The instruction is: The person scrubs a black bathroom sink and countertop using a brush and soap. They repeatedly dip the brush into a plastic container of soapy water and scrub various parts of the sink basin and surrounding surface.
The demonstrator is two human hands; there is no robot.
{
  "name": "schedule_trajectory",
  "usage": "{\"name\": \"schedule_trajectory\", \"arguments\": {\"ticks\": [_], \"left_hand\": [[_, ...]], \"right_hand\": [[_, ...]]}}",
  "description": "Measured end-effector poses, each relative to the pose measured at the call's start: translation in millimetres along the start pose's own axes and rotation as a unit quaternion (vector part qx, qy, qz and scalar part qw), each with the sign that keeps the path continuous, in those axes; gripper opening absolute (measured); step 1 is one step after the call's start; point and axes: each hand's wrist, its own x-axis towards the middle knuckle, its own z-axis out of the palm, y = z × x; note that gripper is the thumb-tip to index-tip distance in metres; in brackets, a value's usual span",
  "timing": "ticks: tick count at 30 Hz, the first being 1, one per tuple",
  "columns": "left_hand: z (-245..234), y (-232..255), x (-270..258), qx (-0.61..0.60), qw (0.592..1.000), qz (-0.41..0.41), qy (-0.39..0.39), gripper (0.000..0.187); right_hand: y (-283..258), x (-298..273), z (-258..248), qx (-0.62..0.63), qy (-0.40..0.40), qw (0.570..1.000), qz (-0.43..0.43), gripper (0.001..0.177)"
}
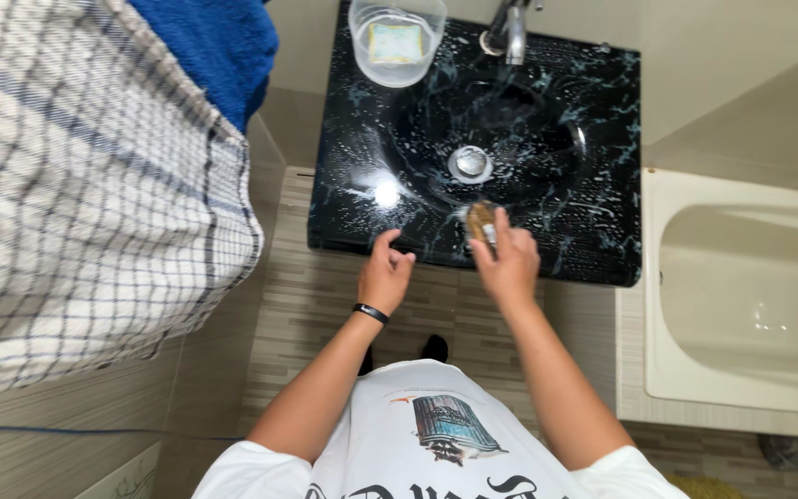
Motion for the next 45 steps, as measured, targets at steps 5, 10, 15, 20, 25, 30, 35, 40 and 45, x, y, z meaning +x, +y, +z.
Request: {"name": "schedule_trajectory", "arguments": {"ticks": [5,10,15,20,25,30,35,40,45], "left_hand": [[-52.2,-7.8,13.2,0.073,0.994,-0.01,0.076,0.049],[-89.6,-16.2,15.9,0.163,0.968,0.103,0.162,0.046],[-112.8,-13.5,18.3,0.188,0.97,0.103,0.117,0.048],[-111.2,3.0,16.9,0.298,0.934,0.164,0.11,0.053],[-115.9,-0.7,28.0,0.266,0.94,0.193,0.088,0.056],[-116.7,-22.0,29.5,0.236,0.95,0.188,0.084,0.057],[-113.2,-27.2,35.2,0.237,0.954,0.163,0.086,0.059],[-110.0,-28.8,34.4,0.173,0.969,0.144,0.106,0.08],[-108.4,-43.1,28.0,0.149,0.97,0.153,0.115,0.077]], "right_hand": [[-87.5,24.8,32.6,-0.021,-0.077,0.994,-0.071,0.076],[-127.1,20.2,32.2,-0.006,-0.127,0.98,-0.151,0.071],[-85.8,34.0,15.1,-0.076,-0.158,0.983,-0.062,0.068],[-93.6,78.8,25.0,-0.138,-0.112,0.984,0.006,0.064],[-160.6,58.2,36.5,-0.066,-0.145,0.981,-0.11,0.067],[-153.7,43.8,19.5,-0.028,-0.209,0.971,-0.116,0.074],[-141.3,91.9,34.2,-0.055,-0.177,0.981,-0.05,0.071],[-182.8,96.2,60.1,-0.049,-0.142,0.973,-0.173,0.064],[-181.2,69.3,38.2,0.032,-0.241,0.95,-0.196,0.07]]}}
